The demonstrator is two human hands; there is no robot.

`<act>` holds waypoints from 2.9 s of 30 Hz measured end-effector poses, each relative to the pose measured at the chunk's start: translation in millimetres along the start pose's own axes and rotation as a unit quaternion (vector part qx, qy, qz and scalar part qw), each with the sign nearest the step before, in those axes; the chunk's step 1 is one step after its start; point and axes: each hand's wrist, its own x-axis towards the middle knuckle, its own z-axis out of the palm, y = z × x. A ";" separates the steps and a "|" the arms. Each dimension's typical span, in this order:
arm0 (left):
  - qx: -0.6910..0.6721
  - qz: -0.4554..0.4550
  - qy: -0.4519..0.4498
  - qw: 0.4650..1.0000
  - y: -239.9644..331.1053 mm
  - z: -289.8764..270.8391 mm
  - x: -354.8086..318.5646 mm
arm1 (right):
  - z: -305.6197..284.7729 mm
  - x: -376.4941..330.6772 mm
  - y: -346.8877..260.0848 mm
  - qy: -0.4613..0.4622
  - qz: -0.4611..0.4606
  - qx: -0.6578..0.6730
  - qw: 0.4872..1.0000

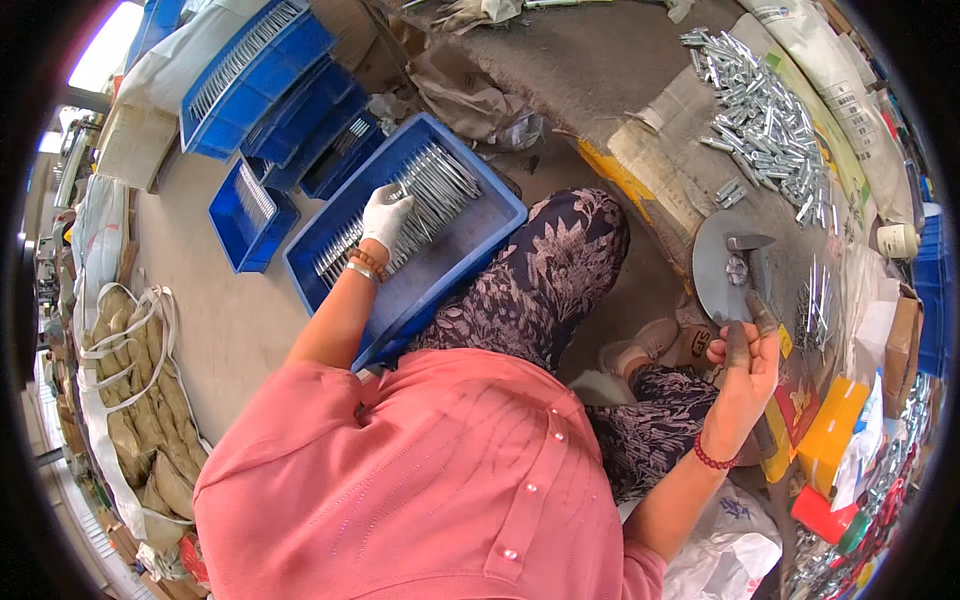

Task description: The person assembles metal parts by inserting metal pins into sleeves on an anvil, securing them using a small hammer, and placing the finished components into a blue tray.

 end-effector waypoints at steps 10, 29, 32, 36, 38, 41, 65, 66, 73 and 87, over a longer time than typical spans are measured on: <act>0.105 0.012 0.046 0.993 6.5 15.0 46.6 | -5.1 0.0 2.7 0.010 0.013 0.042 0.999; 0.174 0.557 -0.367 0.724 284.8 223.1 -144.9 | 17.1 -14.1 -26.4 -0.007 0.012 0.066 0.998; 0.256 0.615 -0.381 0.641 287.9 264.9 -130.2 | 9.7 -18.9 -39.2 -0.016 0.001 0.043 0.999; 0.262 0.525 -0.495 0.640 297.1 267.5 -125.2 | -17.9 -16.7 -44.3 -0.018 0.023 0.034 0.999; 0.261 0.467 -0.503 0.679 294.2 265.0 -124.2 | -39.3 -5.6 -38.8 0.045 0.016 -0.068 0.997; 0.269 0.457 -0.467 0.707 293.1 249.9 -142.3 | -64.5 30.1 -27.3 0.161 -0.160 -0.311 0.923; 0.172 0.581 -0.404 0.686 250.3 199.4 -192.7 | 7.6 21.0 -39.4 0.003 -0.096 -0.098 0.991; 0.174 0.587 -0.406 0.678 251.0 198.8 -192.6 | 8.3 17.1 -39.4 0.002 -0.095 -0.096 0.991; 0.181 0.589 -0.412 0.671 253.9 200.1 -197.4 | 11.5 14.0 -41.7 0.048 -0.287 -0.399 0.869; 0.172 0.646 -0.381 0.638 246.2 201.0 -189.2 | 11.9 17.5 -39.6 0.042 -0.380 -0.451 0.807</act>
